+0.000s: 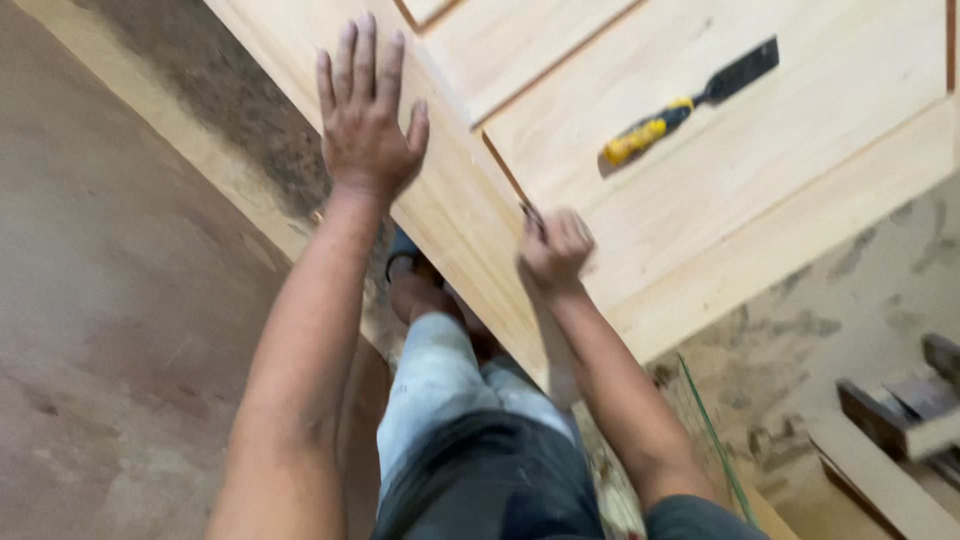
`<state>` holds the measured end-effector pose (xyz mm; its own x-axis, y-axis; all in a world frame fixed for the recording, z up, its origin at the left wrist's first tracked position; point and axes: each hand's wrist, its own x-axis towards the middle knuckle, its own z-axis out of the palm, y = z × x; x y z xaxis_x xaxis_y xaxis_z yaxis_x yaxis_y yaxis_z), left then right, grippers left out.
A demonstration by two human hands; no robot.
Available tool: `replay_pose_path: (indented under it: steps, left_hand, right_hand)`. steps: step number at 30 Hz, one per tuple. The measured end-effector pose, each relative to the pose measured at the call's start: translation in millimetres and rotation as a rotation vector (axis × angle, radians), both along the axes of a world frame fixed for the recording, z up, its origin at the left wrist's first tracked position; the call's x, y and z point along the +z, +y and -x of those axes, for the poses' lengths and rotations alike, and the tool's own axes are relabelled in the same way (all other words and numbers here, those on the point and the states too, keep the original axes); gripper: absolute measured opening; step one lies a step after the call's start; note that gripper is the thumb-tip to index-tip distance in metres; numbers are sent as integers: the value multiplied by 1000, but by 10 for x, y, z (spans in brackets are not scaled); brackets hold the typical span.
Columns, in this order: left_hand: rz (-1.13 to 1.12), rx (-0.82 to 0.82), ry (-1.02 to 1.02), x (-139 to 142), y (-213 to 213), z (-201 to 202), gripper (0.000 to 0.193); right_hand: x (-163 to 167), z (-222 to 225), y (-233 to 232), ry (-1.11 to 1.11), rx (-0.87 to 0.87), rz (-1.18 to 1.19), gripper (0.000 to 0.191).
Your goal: The person works on a paneled wooden door laid flat, scraping and cleaning the recessed grooves around the panels with a small hand tool and a chisel, then sanding the panel surfaces with a sanding block, moving around the door to treat different panels and edges.
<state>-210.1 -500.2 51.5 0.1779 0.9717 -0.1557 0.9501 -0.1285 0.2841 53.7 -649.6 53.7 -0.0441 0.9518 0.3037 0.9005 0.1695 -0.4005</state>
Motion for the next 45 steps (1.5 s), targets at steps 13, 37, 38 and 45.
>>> replay_pose_path:
  steps: [13, 37, 38, 45]
  left_hand:
    - [28, -5, -71, 43, -62, -74, 65]
    - [196, 45, -59, 399, -103, -239, 62]
    - [172, 39, -80, 416, -110, -246, 63]
    - [49, 4, -100, 430, -154, -265, 63]
  right_hand:
    - [122, -62, 10, -175, 204, -148, 26]
    - [99, -390, -511, 54, 103, 63, 9]
    - [229, -578, -698, -26, 70, 103, 3]
    - [9, -107, -267, 31, -29, -20, 27]
